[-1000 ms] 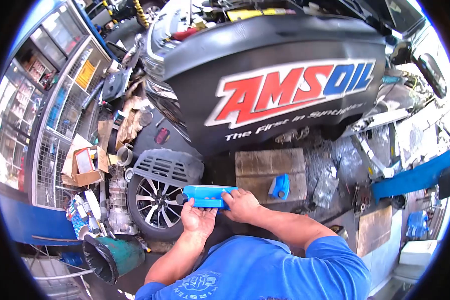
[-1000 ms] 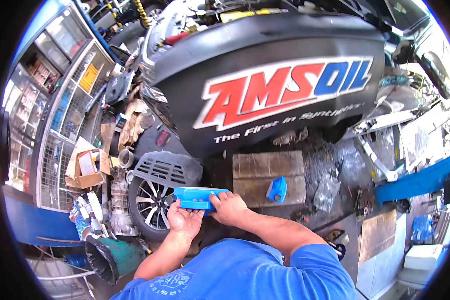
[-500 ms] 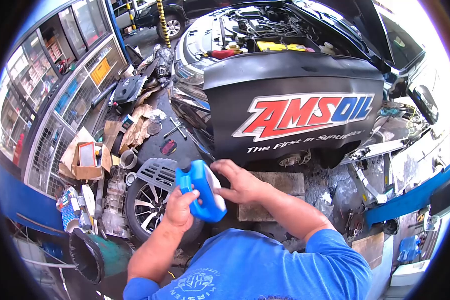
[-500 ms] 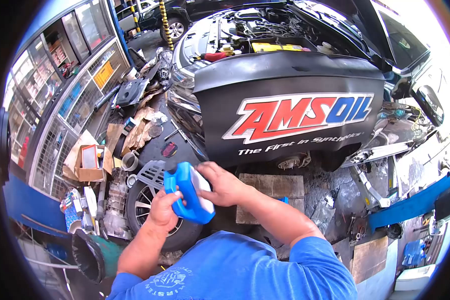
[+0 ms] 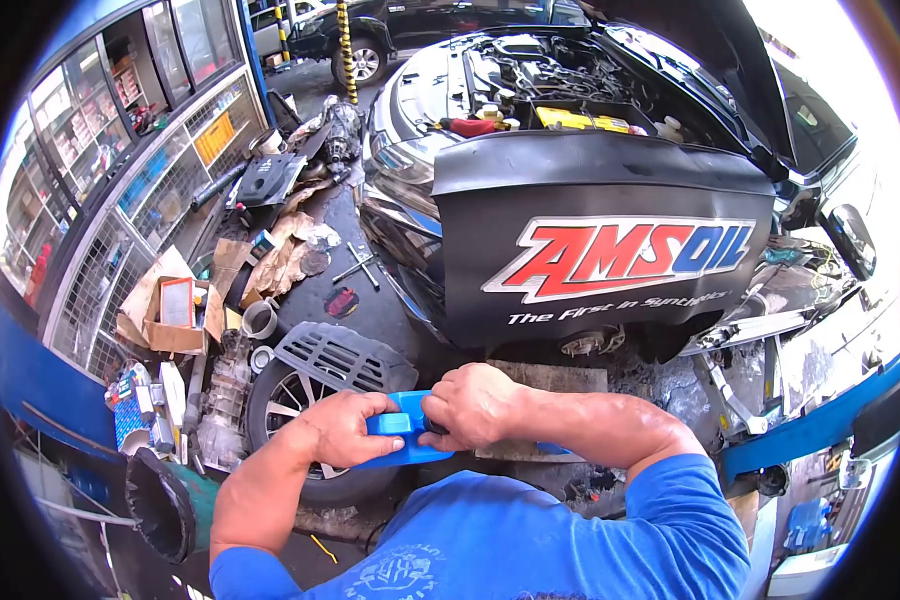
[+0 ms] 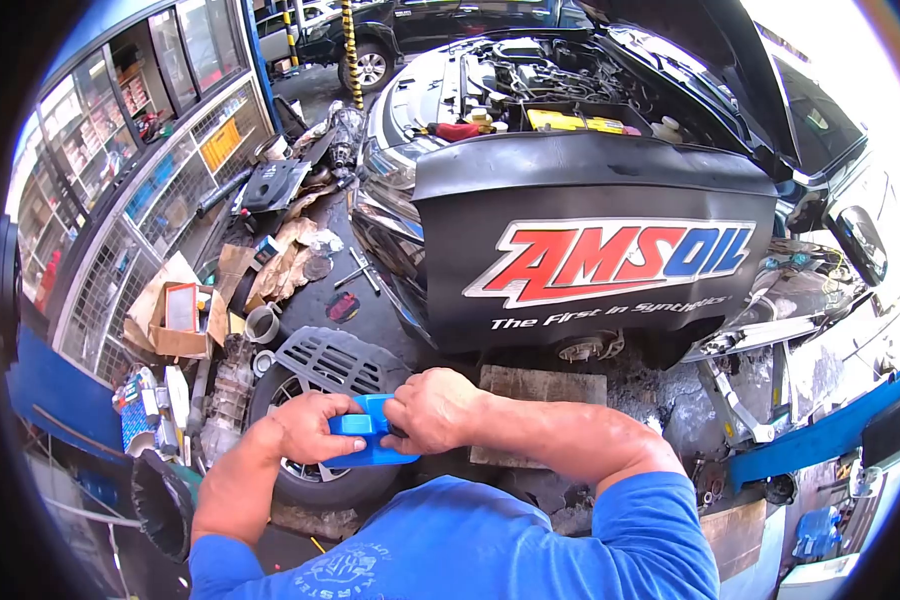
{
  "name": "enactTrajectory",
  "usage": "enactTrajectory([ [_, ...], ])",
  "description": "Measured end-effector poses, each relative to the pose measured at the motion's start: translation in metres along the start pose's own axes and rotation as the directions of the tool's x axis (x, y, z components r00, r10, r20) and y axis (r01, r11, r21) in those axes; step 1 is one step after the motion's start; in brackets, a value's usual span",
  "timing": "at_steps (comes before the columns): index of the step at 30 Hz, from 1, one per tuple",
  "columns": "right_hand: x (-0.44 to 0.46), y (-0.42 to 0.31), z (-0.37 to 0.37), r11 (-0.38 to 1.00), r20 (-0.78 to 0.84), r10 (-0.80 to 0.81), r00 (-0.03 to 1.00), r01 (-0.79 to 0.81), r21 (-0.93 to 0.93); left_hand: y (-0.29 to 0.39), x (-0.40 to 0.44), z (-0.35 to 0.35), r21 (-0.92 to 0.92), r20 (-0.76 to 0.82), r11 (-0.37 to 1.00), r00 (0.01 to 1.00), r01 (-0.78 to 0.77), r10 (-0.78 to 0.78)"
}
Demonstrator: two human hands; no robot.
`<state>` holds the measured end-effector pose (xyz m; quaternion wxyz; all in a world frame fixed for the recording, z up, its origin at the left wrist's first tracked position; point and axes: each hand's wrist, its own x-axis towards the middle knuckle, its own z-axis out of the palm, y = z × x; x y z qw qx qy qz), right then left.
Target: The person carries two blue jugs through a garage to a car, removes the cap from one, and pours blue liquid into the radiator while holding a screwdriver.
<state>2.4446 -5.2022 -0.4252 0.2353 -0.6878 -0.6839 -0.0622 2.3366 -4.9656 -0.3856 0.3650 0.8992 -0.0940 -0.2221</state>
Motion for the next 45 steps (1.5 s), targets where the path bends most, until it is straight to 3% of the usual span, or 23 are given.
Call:
enactTrajectory([
  [2,0.008,-0.006,-0.011,0.997,-0.018,-0.082,0.996,0.082,0.009,-0.001,-0.002,-0.008,-0.016,-0.002,0.994,0.994,-0.109,0.109],
  [5,0.013,-0.022,-0.032,0.983,0.142,-0.179,0.973,0.172,0.065,0.005,0.000,-0.020,-0.049,0.083,0.978,0.975,-0.203,0.206],
  [9,0.009,-0.018,-0.059,0.976,0.056,-0.059,0.997,0.046,0.211,-0.002,0.004,-0.015,-0.216,-0.016,0.960,0.983,-0.181,0.182],
  [12,0.003,-0.026,-0.066,0.994,0.151,0.096,0.984,-0.102,0.033,0.024,0.005,-0.015,0.047,-0.046,0.994,0.994,-0.101,0.103],
  [13,0.011,-0.033,-0.070,0.932,0.339,0.362,0.868,-0.350,-0.099,0.024,0.008,-0.012,0.081,-0.063,0.988,0.988,-0.135,0.140],
  [16,0.023,-0.031,-0.075,0.826,0.541,0.535,0.648,-0.537,-0.174,0.023,0.016,-0.006,0.077,-0.144,0.993,0.985,-0.086,0.096],
  [19,0.001,-0.020,-0.064,0.984,0.408,0.172,0.897,-0.138,-0.113,0.017,0.023,-0.013,0.115,-0.037,0.989,0.994,-0.096,0.100],
  [20,-0.006,-0.014,-0.058,0.994,0.342,0.007,0.940,0.031,-0.104,0.017,0.024,-0.017,0.113,0.005,0.988,0.995,-0.102,0.102],
  [21,-0.004,-0.013,-0.060,0.994,0.278,-0.044,0.960,0.070,-0.081,0.015,0.026,-0.017,0.125,-0.022,0.986,0.994,-0.108,0.111],
  [24,0.001,-0.023,-0.070,0.859,0.360,0.493,0.792,-0.509,-0.059,0.013,0.030,-0.013,0.149,-0.072,0.984,0.991,-0.102,0.114],
  [28,-0.001,-0.014,-0.052,0.900,0.509,0.411,0.756,-0.426,-0.094,0.017,0.034,-0.006,0.154,-0.053,0.986,0.996,-0.063,0.072],
  [30,-0.007,-0.008,-0.043,0.991,0.149,0.124,0.981,-0.116,-0.059,0.011,0.038,-0.005,0.141,-0.034,0.988,0.997,-0.059,0.064],
  [32,-0.008,-0.009,-0.042,0.974,0.163,0.224,0.961,-0.218,-0.054,0.003,0.041,-0.003,0.133,-0.061,0.988,0.994,-0.079,0.088],
  [33,0.007,-0.019,-0.058,0.882,0.365,0.458,0.811,-0.465,-0.073,0.000,0.042,-0.001,0.132,-0.073,0.987,0.993,-0.087,0.097],
  [34,0.017,-0.024,-0.066,0.730,0.540,0.624,0.564,-0.668,-0.145,-0.001,0.042,0.001,0.130,-0.083,0.987,0.991,-0.095,0.106],
  [35,0.018,-0.021,-0.059,0.700,0.599,0.634,0.489,-0.692,-0.176,0.000,0.043,0.002,0.132,-0.091,0.988,0.991,-0.082,0.094],
  [37,-0.001,-0.010,-0.045,0.923,0.449,0.384,0.807,-0.354,-0.153,0.003,0.042,-0.001,0.113,-0.080,0.993,0.995,-0.043,0.052],
  [39,-0.019,-0.001,-0.035,0.993,0.290,0.050,0.956,-0.017,-0.115,-0.002,0.043,0.004,0.055,-0.078,0.995,0.993,-0.088,0.092],
  [40,-0.020,0.001,-0.034,0.996,0.318,0.053,0.947,-0.026,-0.088,-0.001,0.043,0.005,0.033,-0.079,0.997,0.994,-0.067,0.069],
  [41,-0.022,-0.003,-0.032,0.984,0.198,0.159,0.967,-0.171,0.046,0.003,0.042,0.005,0.006,-0.084,0.997,0.994,-0.076,0.076],
  [42,-0.021,-0.008,-0.031,0.938,0.092,0.282,0.955,-0.295,0.182,0.004,0.042,0.007,-0.019,-0.099,0.996,0.991,-0.087,0.085],
  [44,-0.004,-0.017,-0.040,0.672,0.437,0.678,0.591,-0.739,-0.045,-0.003,0.047,0.017,0.047,-0.099,0.994,0.990,-0.094,0.099],
  [45,-0.001,-0.013,-0.037,0.626,0.564,0.678,0.471,-0.773,-0.107,-0.006,0.048,0.020,0.088,-0.102,0.991,0.989,-0.101,0.110],
])
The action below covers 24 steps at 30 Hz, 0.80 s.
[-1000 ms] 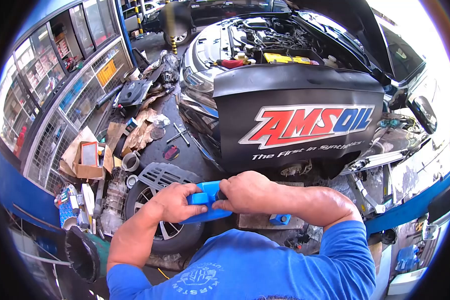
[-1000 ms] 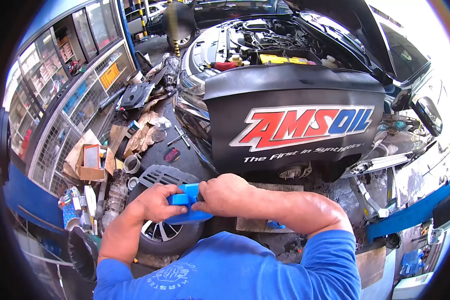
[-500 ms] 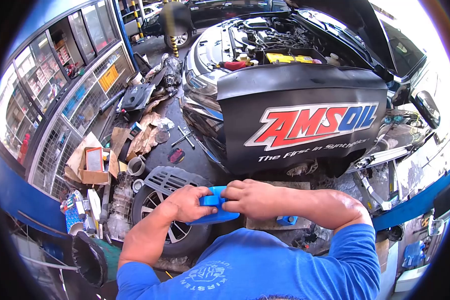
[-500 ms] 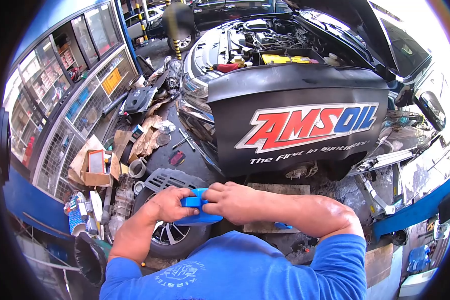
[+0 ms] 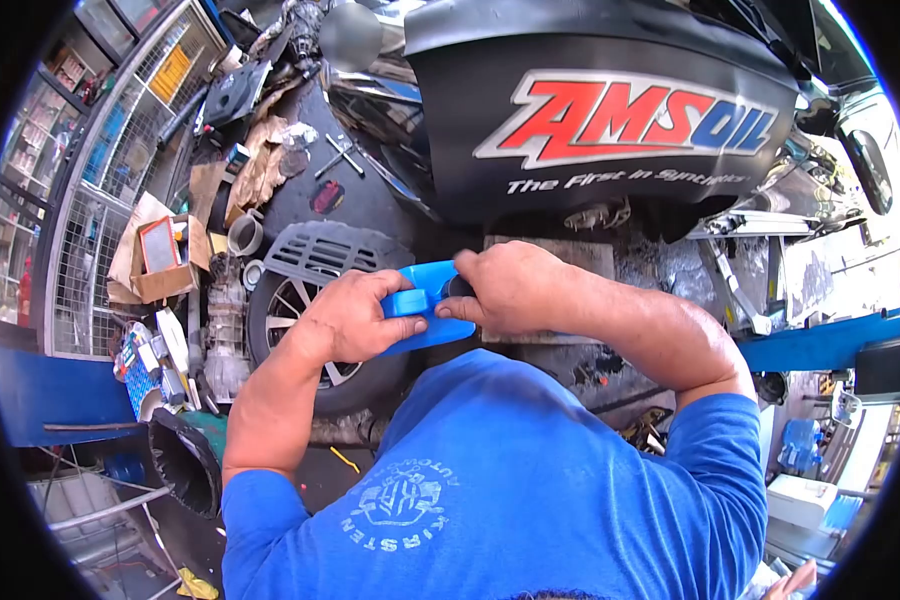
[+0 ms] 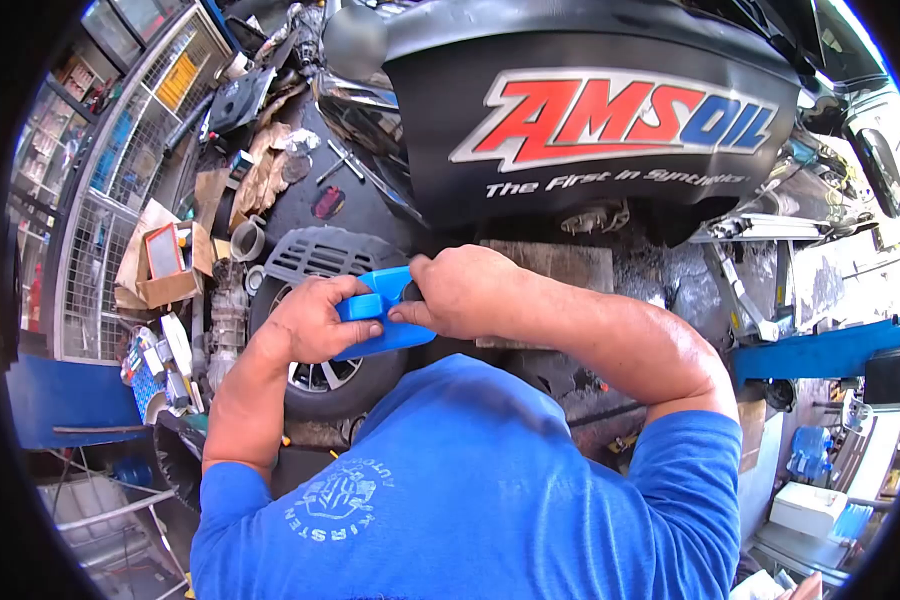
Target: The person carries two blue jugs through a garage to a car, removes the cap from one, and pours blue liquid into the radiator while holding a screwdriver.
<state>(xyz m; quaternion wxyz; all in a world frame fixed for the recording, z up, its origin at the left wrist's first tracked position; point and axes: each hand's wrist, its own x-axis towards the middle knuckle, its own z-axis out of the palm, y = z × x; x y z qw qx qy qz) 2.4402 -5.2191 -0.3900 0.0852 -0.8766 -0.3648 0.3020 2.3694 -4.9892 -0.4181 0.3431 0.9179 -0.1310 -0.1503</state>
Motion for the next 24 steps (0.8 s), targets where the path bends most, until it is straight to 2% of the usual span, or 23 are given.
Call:
enactTrajectory([
  [3,-0.003,0.013,0.026,0.914,-0.056,-0.331,0.942,0.305,-0.268,0.005,0.005,0.005,0.038,0.099,0.997,0.992,0.069,-0.073],
  [4,-0.008,0.019,0.030,0.828,-0.186,-0.531,0.827,0.458,-0.324,0.000,0.006,0.010,0.015,0.074,1.000,0.997,0.026,-0.027],
  [7,-0.010,0.031,0.021,0.676,-0.229,-0.725,0.650,0.606,-0.419,-0.005,0.006,0.017,-0.108,0.051,0.991,0.996,0.072,-0.067],
  [8,-0.010,0.036,0.017,0.739,-0.330,-0.673,0.662,0.595,-0.315,-0.005,0.007,0.017,-0.070,0.076,0.993,0.993,0.096,-0.091],
  [10,-0.014,0.041,0.016,0.818,-0.502,-0.520,0.691,0.572,-0.061,-0.008,0.008,0.023,-0.126,0.023,0.984,0.991,0.130,-0.128],
  [11,-0.021,0.049,0.011,0.847,-0.412,-0.339,0.846,0.465,0.259,-0.011,0.006,0.029,-0.158,0.010,0.975,0.988,0.155,-0.155],
  [13,-0.020,0.070,0.034,0.740,-0.501,-0.105,0.859,0.404,0.538,-0.016,0.006,0.036,-0.240,-0.006,0.957,0.986,0.161,-0.167],
  [15,-0.018,0.071,0.056,0.699,-0.588,-0.083,0.805,0.468,0.541,-0.018,0.005,0.042,-0.426,0.036,0.887,0.983,0.178,-0.180],
  [17,-0.023,0.042,0.075,0.659,-0.695,-0.048,0.717,0.545,0.518,-0.027,0.001,0.059,-0.647,0.015,0.757,0.995,0.087,-0.101],
  [18,-0.013,0.036,0.086,0.675,-0.808,-0.146,0.571,0.655,0.341,-0.033,0.002,0.068,-0.734,-0.020,0.679,0.998,0.023,-0.055],
  [21,0.007,0.024,0.092,0.782,-0.868,-0.310,0.388,0.623,-0.002,-0.046,0.007,0.087,-0.654,-0.120,0.745,0.990,-0.130,0.068],
  [24,0.019,0.034,0.100,0.782,-0.851,-0.376,0.366,0.618,-0.080,-0.019,0.015,0.084,-0.586,-0.101,0.801,0.992,-0.122,0.078],
])
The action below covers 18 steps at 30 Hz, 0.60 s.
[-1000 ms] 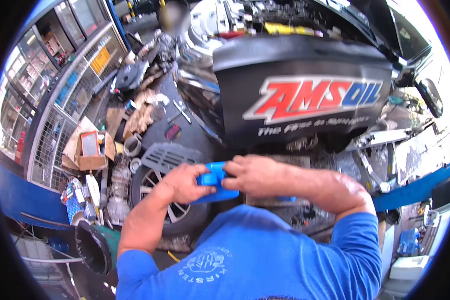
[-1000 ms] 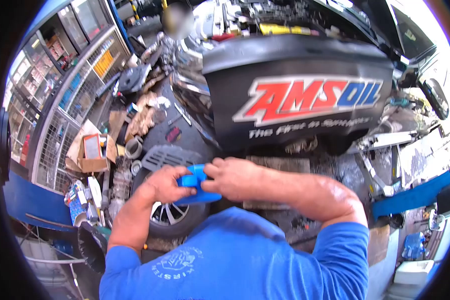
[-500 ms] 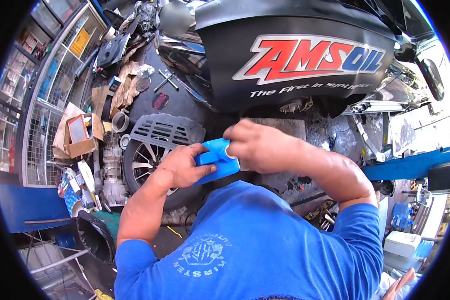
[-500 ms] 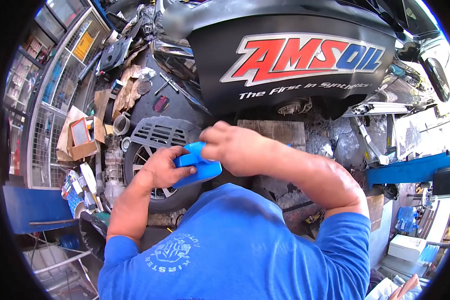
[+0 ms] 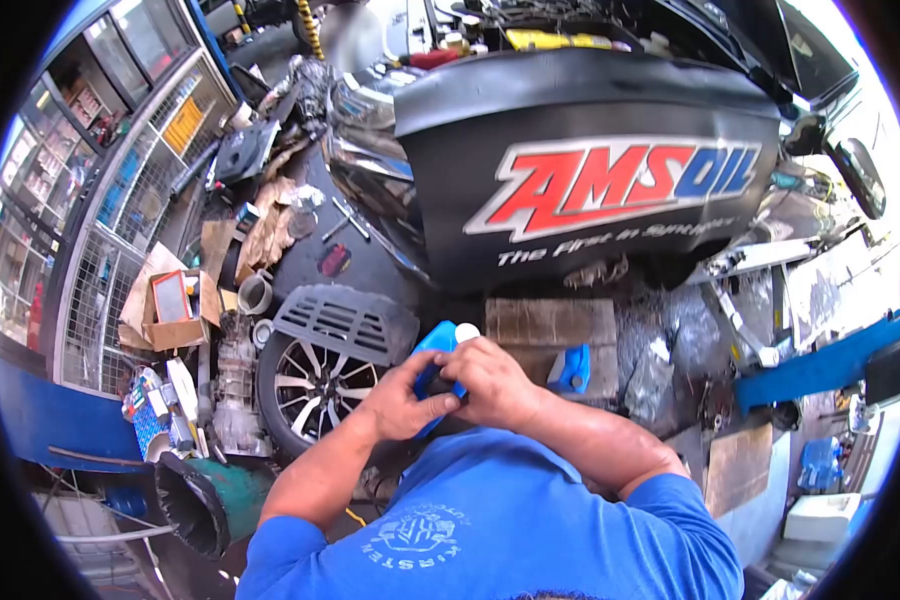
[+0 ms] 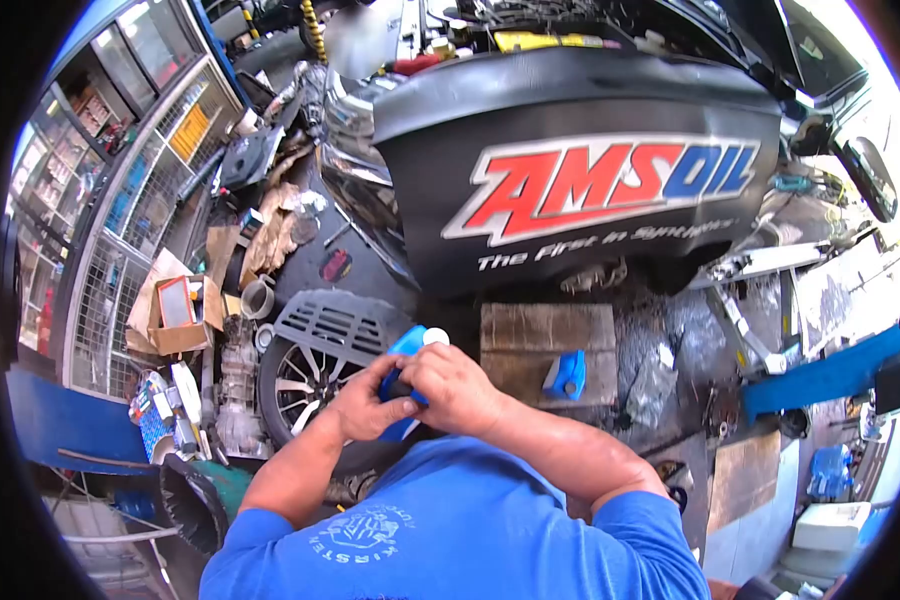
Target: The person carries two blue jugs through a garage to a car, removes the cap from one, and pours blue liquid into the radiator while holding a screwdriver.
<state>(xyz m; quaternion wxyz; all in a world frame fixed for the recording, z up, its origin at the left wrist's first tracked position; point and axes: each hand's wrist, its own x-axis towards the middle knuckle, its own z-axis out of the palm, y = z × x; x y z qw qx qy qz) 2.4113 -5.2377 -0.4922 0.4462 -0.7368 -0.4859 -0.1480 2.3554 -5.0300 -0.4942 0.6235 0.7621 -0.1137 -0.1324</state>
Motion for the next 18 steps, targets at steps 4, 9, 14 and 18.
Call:
enactTrajectory([
  [4,0.015,0.009,-0.048,0.998,0.167,0.051,0.985,-0.047,-0.029,0.020,0.012,0.015,0.063,-0.077,0.997,0.996,0.053,-0.048],
  [9,0.012,0.078,-0.070,0.993,0.431,0.108,0.896,-0.080,-0.084,0.014,0.018,0.026,-0.052,-0.097,0.998,0.994,0.042,-0.047],
  [14,0.049,0.105,-0.050,0.996,0.376,-0.085,0.922,0.068,0.059,0.010,0.019,0.014,-0.177,-0.293,0.983,0.951,0.044,-0.095],
  [18,0.133,0.123,-0.056,0.991,0.418,-0.121,0.900,0.088,0.097,0.008,0.022,-0.020,-0.207,-0.312,0.976,0.941,0.069,-0.133],
])
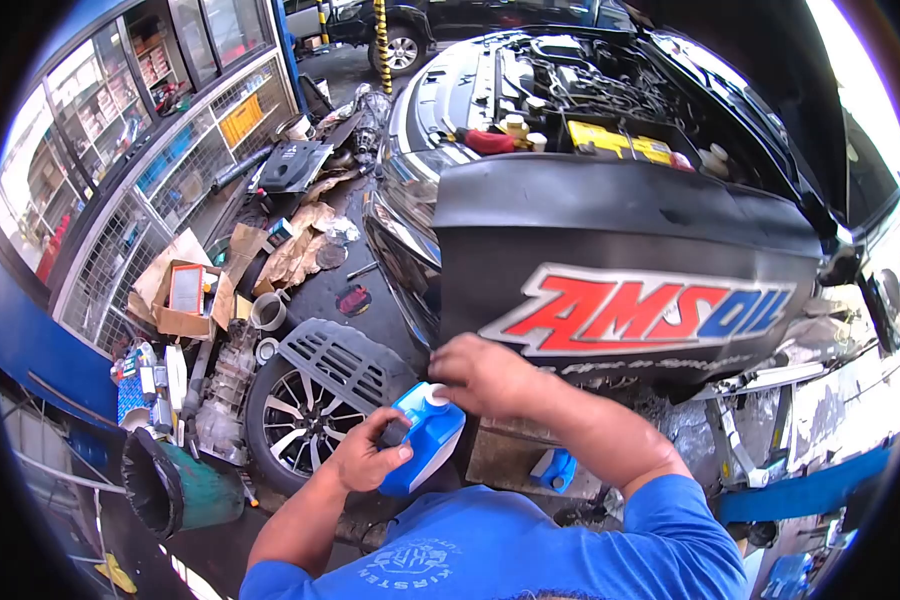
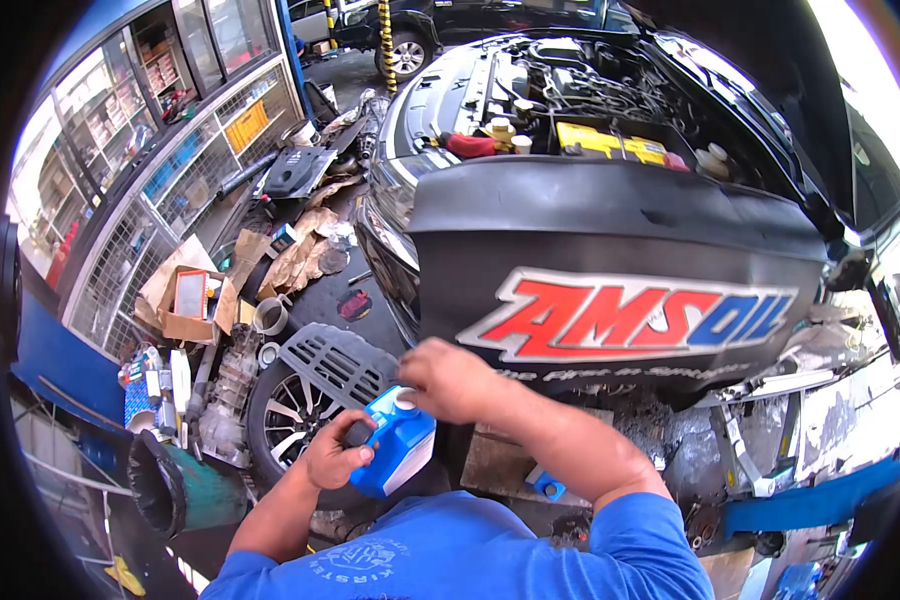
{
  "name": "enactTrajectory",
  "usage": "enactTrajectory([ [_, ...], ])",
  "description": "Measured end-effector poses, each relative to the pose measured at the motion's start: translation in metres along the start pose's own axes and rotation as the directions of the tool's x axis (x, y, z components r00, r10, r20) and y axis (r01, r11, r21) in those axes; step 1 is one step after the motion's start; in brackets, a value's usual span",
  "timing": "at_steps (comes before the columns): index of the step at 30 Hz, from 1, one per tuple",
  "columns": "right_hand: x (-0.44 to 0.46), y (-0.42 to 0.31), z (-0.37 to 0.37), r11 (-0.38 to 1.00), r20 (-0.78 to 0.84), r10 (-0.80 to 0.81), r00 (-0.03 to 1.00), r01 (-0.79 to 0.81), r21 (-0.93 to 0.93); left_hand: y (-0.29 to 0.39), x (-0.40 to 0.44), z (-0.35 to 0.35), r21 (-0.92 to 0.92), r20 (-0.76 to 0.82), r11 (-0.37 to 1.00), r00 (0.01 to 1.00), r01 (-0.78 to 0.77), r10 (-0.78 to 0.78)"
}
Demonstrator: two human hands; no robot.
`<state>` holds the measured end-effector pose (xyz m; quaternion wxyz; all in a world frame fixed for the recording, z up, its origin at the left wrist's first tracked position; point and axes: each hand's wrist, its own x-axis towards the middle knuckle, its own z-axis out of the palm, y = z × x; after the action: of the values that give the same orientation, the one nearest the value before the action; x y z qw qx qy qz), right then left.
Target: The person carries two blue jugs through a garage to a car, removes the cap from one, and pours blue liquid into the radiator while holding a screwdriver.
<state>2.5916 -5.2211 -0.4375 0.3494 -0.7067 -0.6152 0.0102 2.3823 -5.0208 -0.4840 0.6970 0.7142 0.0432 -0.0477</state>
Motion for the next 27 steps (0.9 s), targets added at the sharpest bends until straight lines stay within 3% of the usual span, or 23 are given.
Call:
enactTrajectory([
  [1,0.024,0.008,-0.016,0.999,-0.010,0.027,1.000,-0.027,0.025,0.001,0.005,-0.009,-0.003,0.021,1.000,1.000,-0.005,0.005],
  [3,0.075,0.039,-0.050,0.983,-0.129,0.063,0.990,-0.084,-0.164,-0.001,0.019,-0.031,-0.015,0.070,1.000,0.997,-0.016,0.017],
  [5,0.129,0.078,-0.081,0.924,-0.275,0.136,0.952,-0.222,-0.312,-0.025,0.035,-0.055,0.111,0.062,0.994,0.998,-0.014,0.007],
  [9,0.248,0.199,-0.143,0.805,-0.294,0.421,0.858,-0.503,-0.314,-0.038,0.061,-0.092,0.170,0.019,0.985,1.000,-0.018,0.015],
  [11,0.287,0.263,-0.156,0.735,-0.314,0.427,0.848,-0.528,-0.425,-0.045,0.069,-0.107,0.152,-0.028,0.988,1.000,0.004,0.000],
  [14,0.329,0.301,-0.153,0.594,-0.236,0.615,0.752,-0.639,-0.488,-0.057,0.078,-0.133,0.163,-0.058,0.986,0.998,0.035,-0.026],
  [17,0.362,0.345,-0.141,0.368,-0.010,0.821,0.571,-0.542,-0.756,-0.054,0.082,-0.152,0.164,-0.102,0.982,0.991,0.098,-0.082],
  [18,0.362,0.351,-0.134,0.305,-0.104,0.846,0.523,-0.635,-0.710,-0.055,0.082,-0.157,0.146,-0.123,0.983,0.988,0.114,-0.096],
  [22,0.378,0.367,-0.138,0.274,0.035,0.907,0.421,-0.523,-0.807,-0.053,0.084,-0.175,0.109,-0.176,0.985,0.977,0.137,-0.116],
  [23,0.376,0.426,-0.139,0.273,-0.008,0.902,0.433,-0.584,-0.764,-0.057,0.084,-0.179,0.075,-0.176,0.986,0.976,0.146,-0.132],
  [24,0.376,0.420,-0.146,0.292,0.055,0.877,0.476,-0.441,-0.849,-0.060,0.083,-0.183,0.093,-0.196,0.989,0.976,0.115,-0.095],
  [26,0.373,0.410,-0.164,0.344,-0.139,0.890,0.435,-0.839,-0.421,-0.064,0.084,-0.188,0.056,-0.224,0.996,0.973,0.075,-0.060],
  [27,0.371,0.399,-0.168,0.413,-0.200,0.869,0.453,-0.886,-0.209,-0.063,0.085,-0.191,0.039,-0.224,0.995,0.972,0.087,-0.076],
])
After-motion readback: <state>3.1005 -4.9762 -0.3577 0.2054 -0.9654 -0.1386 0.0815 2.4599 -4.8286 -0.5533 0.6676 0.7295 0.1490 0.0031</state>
